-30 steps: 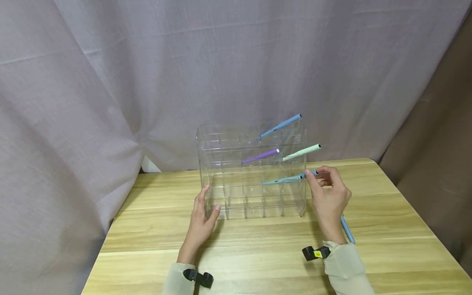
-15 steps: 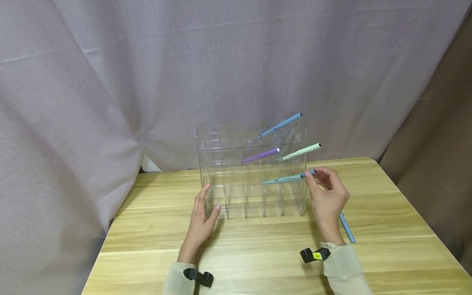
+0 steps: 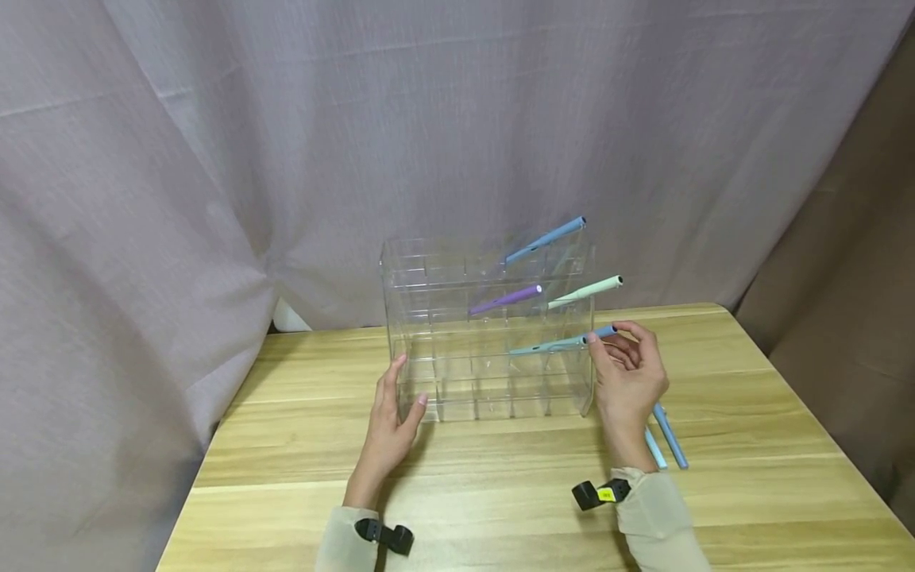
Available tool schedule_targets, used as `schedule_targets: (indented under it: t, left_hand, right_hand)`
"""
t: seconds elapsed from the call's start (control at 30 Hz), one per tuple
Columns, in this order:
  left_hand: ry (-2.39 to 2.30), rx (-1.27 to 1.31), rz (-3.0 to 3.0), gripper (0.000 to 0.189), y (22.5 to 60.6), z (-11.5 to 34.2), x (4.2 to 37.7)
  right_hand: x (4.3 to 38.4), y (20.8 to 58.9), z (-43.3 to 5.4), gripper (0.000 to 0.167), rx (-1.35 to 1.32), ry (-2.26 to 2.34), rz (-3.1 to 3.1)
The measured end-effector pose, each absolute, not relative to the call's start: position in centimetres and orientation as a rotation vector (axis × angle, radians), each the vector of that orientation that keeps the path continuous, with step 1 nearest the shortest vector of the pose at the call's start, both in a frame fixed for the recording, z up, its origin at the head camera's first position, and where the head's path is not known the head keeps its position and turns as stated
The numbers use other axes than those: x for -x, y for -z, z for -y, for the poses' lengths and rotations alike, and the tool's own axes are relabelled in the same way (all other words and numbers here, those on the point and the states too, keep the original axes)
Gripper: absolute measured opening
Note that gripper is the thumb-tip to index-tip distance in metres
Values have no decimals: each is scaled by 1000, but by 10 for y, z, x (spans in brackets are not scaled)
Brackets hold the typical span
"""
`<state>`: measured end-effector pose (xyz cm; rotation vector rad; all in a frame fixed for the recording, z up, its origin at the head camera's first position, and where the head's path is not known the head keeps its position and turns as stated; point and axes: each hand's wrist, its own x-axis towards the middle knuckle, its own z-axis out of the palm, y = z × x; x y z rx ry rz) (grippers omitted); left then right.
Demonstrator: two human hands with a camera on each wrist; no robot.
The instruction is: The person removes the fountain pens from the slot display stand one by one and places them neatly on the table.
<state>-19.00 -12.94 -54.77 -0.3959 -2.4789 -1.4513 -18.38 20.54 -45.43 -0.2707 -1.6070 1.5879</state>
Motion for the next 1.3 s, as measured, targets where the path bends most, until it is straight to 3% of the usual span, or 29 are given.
schedule_targets:
  t: [0.4, 0.93, 1.3]
  left_hand:
    - [1464, 406, 2474, 78, 548, 129, 191]
    - [1444, 401, 2484, 78, 548, 130, 190]
    - [1447, 403, 2484, 78, 548, 130, 190]
  right_hand:
    - [187, 459, -206, 38, 175, -1577, 1472]
    - [178, 433, -220, 37, -68, -1683, 1136]
    - [166, 442, -230, 38, -29, -1764, 1206]
